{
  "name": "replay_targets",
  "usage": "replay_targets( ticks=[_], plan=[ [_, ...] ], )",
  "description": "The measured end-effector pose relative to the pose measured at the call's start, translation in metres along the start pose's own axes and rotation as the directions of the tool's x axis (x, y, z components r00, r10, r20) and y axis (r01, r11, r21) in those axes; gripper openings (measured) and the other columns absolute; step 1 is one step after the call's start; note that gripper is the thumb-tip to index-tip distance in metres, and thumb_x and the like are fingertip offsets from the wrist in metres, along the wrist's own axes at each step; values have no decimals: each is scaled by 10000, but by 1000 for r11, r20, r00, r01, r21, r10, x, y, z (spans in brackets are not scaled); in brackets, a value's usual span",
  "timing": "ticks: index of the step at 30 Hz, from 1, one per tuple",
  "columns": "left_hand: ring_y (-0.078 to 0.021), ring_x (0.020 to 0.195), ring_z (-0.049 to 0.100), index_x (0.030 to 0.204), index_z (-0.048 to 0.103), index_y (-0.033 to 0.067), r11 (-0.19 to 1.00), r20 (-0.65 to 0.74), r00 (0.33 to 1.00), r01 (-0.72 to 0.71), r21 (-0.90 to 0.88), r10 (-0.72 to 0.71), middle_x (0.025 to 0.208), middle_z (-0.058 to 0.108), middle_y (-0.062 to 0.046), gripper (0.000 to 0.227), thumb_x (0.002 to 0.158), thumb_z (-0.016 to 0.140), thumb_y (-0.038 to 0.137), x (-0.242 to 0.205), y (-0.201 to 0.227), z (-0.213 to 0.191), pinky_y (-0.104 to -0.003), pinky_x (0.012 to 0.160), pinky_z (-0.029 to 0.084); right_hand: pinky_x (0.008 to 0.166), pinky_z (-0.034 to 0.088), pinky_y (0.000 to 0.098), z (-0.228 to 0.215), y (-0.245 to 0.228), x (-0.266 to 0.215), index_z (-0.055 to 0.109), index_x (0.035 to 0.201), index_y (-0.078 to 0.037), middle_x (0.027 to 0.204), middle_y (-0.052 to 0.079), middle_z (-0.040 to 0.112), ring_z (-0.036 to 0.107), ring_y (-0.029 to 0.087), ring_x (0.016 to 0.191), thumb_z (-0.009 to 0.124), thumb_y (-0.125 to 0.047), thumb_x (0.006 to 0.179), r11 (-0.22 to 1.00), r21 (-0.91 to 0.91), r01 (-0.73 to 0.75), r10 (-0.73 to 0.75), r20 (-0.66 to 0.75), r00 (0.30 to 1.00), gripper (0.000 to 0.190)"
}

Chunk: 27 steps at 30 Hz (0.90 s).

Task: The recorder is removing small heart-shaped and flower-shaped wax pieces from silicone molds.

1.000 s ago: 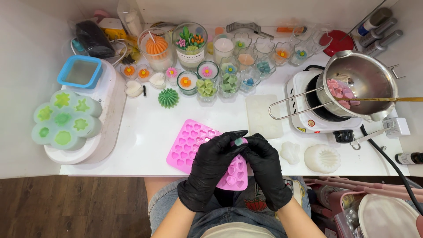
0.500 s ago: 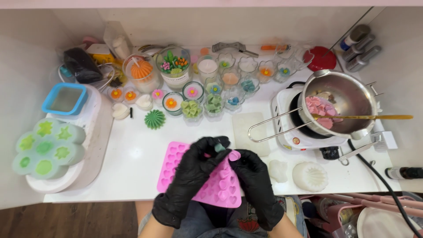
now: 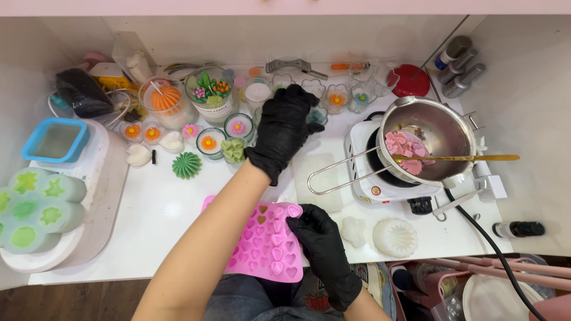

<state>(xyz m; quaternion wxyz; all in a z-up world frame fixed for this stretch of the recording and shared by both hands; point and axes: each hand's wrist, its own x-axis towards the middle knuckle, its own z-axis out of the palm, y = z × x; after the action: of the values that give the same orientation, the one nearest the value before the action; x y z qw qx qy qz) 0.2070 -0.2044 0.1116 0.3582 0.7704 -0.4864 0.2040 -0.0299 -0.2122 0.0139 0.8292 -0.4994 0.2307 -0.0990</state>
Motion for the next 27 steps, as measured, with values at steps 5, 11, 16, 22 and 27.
replay_targets(
  ticks=[5, 11, 16, 22, 27],
  plan=[
    [-335, 1021, 618, 1130, 695, 86, 996, -122, 992, 11, -87, -22, 1081, 672, -107, 307, 874, 807, 212, -27, 9, -57, -444, 858, 493, 841, 559, 274, -2, 0, -5, 678, 1216, 0, 1070, 52, 744, 687, 119, 948, 716, -23, 908, 1000, 4, -6, 6, 3, 1000, 312],
    [-267, 1022, 685, 1162, 750, 136, 940, 69, 962, 274, -205, -265, 1060, 740, -68, 186, 982, 706, 142, -139, 35, -86, -410, 915, 513, 839, 564, 278, -15, -2, -5, 668, 1195, -7, 1051, 51, 748, 703, 123, 940, 706, 9, 868, 998, -54, 11, -10, 4, 1000, 330],
    [-253, 1043, 693, 1175, 750, 131, 959, 145, 984, 136, -248, -103, 1029, 747, -44, 239, 939, 710, 126, -174, 34, -88, -478, 1099, 426, 721, 543, 292, -21, -25, -3, 673, 1136, 3, 925, 53, 730, 678, 132, 793, 703, 0, 855, 985, -167, -31, 38, 37, 999, 283],
    [-219, 826, 671, 975, 727, 174, 957, 178, 967, 215, -192, -182, 823, 689, -2, 121, 875, 795, 180, -175, 34, -98, -514, 1133, 401, 571, 464, 273, 0, -56, 0, 722, 1078, -35, 770, 22, 692, 606, 127, 596, 669, -135, 888, 928, -365, -72, 114, 95, 989, 221],
    [-319, 940, 645, 1051, 670, 125, 986, 44, 993, 113, -126, -108, 910, 675, -45, 200, 877, 767, 138, -177, 39, -94, -487, 1067, 444, 585, 488, 301, 24, -55, 8, 696, 963, -61, 747, 7, 680, 593, 116, 635, 779, -198, 847, 731, -682, 21, -22, 6, 1000, 197]
  ],
)
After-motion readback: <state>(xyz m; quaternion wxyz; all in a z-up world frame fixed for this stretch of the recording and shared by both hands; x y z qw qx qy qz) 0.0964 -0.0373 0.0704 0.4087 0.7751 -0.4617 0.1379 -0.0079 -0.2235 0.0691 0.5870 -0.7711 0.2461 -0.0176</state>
